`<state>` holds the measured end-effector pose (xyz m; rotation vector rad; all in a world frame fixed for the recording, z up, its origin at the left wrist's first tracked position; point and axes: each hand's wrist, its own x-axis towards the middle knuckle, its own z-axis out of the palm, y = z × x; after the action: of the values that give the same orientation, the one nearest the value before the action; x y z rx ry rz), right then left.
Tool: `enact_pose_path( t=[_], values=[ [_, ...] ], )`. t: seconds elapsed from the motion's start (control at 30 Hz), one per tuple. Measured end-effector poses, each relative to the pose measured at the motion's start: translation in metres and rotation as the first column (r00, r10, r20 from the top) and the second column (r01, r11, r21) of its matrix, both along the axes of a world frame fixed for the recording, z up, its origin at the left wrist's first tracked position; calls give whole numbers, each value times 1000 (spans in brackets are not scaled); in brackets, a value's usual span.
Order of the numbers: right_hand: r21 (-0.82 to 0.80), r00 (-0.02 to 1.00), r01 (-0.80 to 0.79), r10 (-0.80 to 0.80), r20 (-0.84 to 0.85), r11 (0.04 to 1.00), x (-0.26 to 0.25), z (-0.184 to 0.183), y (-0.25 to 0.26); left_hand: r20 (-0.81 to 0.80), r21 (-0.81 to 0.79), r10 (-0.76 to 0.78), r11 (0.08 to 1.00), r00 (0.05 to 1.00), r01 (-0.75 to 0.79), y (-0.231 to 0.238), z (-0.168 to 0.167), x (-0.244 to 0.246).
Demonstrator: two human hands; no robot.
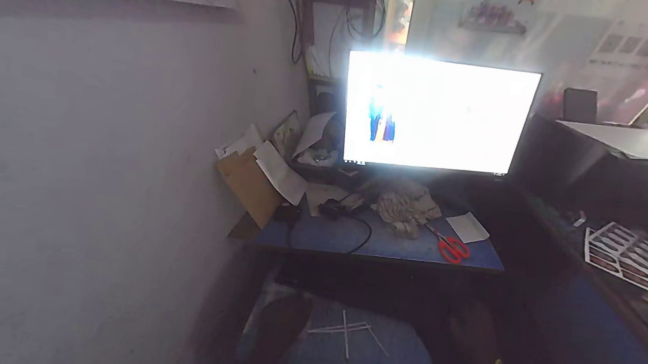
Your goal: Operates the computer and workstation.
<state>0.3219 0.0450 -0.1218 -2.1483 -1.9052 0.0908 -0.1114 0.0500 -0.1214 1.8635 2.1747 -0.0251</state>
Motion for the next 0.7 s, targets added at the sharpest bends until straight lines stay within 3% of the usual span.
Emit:
enact_pose_path(
  t=[0.17, 0.7],
  values=[
    [101, 999, -40, 41, -10, 994, 2, -6, 1, -8, 6, -6, 1000, 1000, 6, 0, 0, 0],
    [148, 997, -55, 62, -44, 987, -2, -2, 0, -1, 32, -1, 999, 1000, 1, 0, -2, 0]
  ],
)
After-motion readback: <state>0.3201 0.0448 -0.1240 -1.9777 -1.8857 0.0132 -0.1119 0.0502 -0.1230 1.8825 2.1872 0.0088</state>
